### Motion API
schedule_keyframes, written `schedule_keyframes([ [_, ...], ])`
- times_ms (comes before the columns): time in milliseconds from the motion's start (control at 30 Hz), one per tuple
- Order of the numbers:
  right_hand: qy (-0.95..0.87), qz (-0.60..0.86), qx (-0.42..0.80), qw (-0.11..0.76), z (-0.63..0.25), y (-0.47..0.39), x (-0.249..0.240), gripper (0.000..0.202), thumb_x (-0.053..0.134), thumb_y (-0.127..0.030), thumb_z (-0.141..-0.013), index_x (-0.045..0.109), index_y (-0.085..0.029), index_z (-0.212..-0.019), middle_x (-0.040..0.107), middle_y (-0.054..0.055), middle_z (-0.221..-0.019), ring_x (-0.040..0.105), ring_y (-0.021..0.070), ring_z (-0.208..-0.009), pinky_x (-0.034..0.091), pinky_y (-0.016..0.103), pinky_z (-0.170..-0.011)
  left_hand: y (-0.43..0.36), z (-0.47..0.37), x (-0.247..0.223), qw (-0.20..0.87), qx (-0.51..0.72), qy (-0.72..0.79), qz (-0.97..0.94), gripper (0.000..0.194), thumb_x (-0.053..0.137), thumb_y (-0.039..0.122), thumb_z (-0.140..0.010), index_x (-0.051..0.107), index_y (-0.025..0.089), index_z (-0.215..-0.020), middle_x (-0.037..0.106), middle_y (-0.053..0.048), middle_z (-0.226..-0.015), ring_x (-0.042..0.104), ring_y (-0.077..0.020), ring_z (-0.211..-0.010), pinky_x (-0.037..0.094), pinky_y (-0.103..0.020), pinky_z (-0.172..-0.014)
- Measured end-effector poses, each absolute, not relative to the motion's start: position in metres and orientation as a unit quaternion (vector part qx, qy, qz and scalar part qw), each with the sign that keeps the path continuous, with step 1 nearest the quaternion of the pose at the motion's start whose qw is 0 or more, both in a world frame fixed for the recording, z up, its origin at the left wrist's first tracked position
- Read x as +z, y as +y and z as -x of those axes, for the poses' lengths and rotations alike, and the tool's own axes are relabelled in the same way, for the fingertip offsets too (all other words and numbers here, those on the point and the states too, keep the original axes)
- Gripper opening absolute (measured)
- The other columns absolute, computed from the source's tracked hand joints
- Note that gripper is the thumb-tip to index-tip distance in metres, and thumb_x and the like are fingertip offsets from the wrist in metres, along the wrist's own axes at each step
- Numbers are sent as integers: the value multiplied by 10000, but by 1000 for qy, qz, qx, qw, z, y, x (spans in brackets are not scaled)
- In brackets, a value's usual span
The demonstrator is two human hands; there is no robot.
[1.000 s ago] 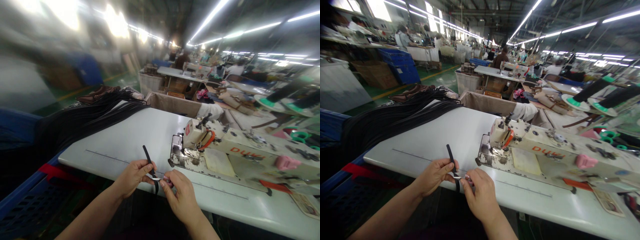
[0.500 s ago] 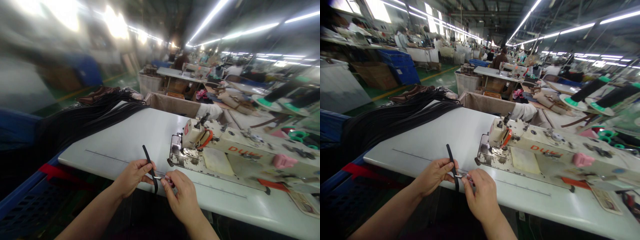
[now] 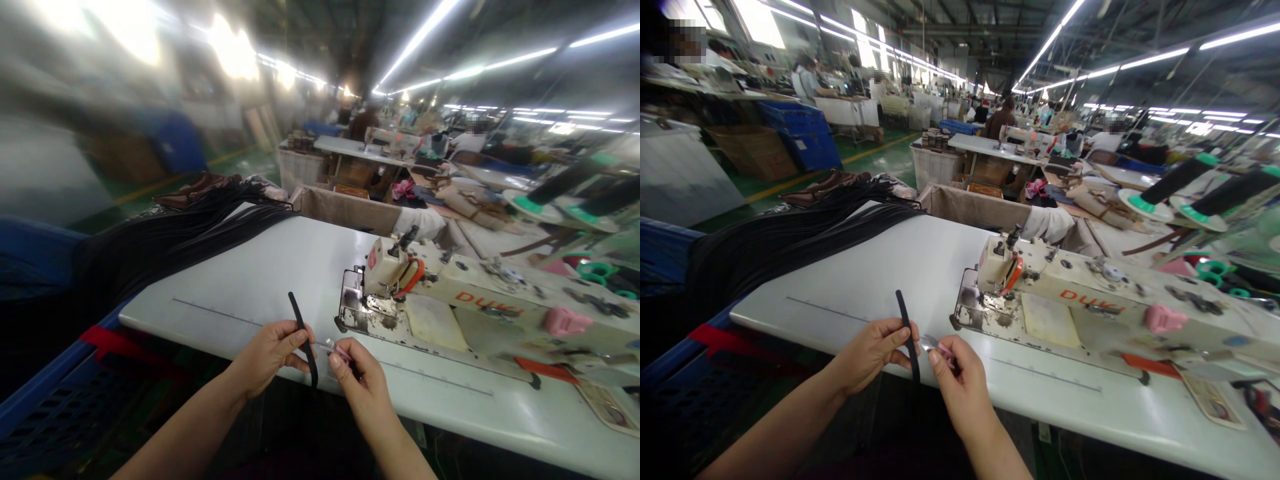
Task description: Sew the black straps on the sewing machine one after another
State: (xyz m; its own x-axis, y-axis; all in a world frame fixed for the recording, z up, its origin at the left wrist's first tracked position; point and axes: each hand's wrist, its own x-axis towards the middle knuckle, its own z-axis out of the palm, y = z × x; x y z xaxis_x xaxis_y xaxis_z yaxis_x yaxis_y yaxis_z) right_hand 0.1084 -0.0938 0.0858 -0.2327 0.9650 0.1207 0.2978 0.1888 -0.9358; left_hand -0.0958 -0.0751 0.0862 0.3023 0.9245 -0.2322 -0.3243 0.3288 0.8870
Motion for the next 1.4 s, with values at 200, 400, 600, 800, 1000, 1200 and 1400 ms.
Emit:
schedule_keyframes([
  [200, -683, 468, 384, 409, -100, -95, 91, 191, 737, -314, -874, 722, -254, -1055, 660, -4, -868, 572, 165, -752, 444, 280, -688, -76, 93, 85, 686, 447, 419, -393, 426, 789, 527, -815, 723, 119, -918, 706, -86, -911, 706, -204, -808, 644, -345, -743],
  [400, -706, 435, 356, 431, -96, -90, 86, 104, 662, -207, -902, 756, -250, -902, 611, -17, -731, 565, 155, -696, 426, 271, -655, -79, 90, 83, 679, 432, 419, -420, 408, 750, 528, -852, 724, 128, -928, 700, -72, -890, 717, -206, -812, 645, -346, -765],
  [600, -644, 461, 418, 445, -96, -88, 87, 234, 643, -358, -939, 649, -220, -750, 550, -21, -717, 515, 152, -686, 426, 274, -648, -79, 88, 82, 694, 433, 409, -405, 425, 749, 541, -850, 732, 125, -934, 709, -99, -940, 715, -216, -845, 642, -336, -749],
  [800, -612, 490, 439, 439, -103, -88, 85, 258, 668, -453, -930, 677, -218, -824, 588, -11, -743, 526, 161, -693, 445, 278, -648, -77, 89, 83, 700, 452, 407, -375, 416, 780, 525, -828, 737, 123, -925, 702, -91, -921, 703, -208, -831, 642, -339, -735],
  [1000, -653, 495, 416, 393, -116, -89, 81, 333, 567, -535, -982, 659, -220, -924, 594, -6, -792, 550, 167, -732, 438, 273, -659, -76, 93, 87, 713, 459, 397, -350, 435, 806, 525, -803, 736, 111, -920, 692, -88, -899, 693, -188, -802, 631, -306, -710],
  [1200, -703, 478, 392, 351, -118, -94, 81, 383, 511, -518, -1018, 547, -230, -768, 475, -40, -686, 478, 140, -658, 361, 253, -589, -76, 92, 88, 721, 460, 381, -351, 445, 768, 545, -835, 725, 110, -915, 683, -85, -877, 689, -187, -785, 622, -304, -699],
  [1400, -748, 464, 332, 339, -114, -94, 89, 326, 508, -456, -1032, 577, -236, -802, 563, -24, -698, 532, 151, -671, 383, 259, -609, -77, 87, 90, 729, 443, 376, -362, 448, 779, 553, -821, 713, 116, -901, 670, -71, -845, 684, -188, -782, 610, -293, -680],
])
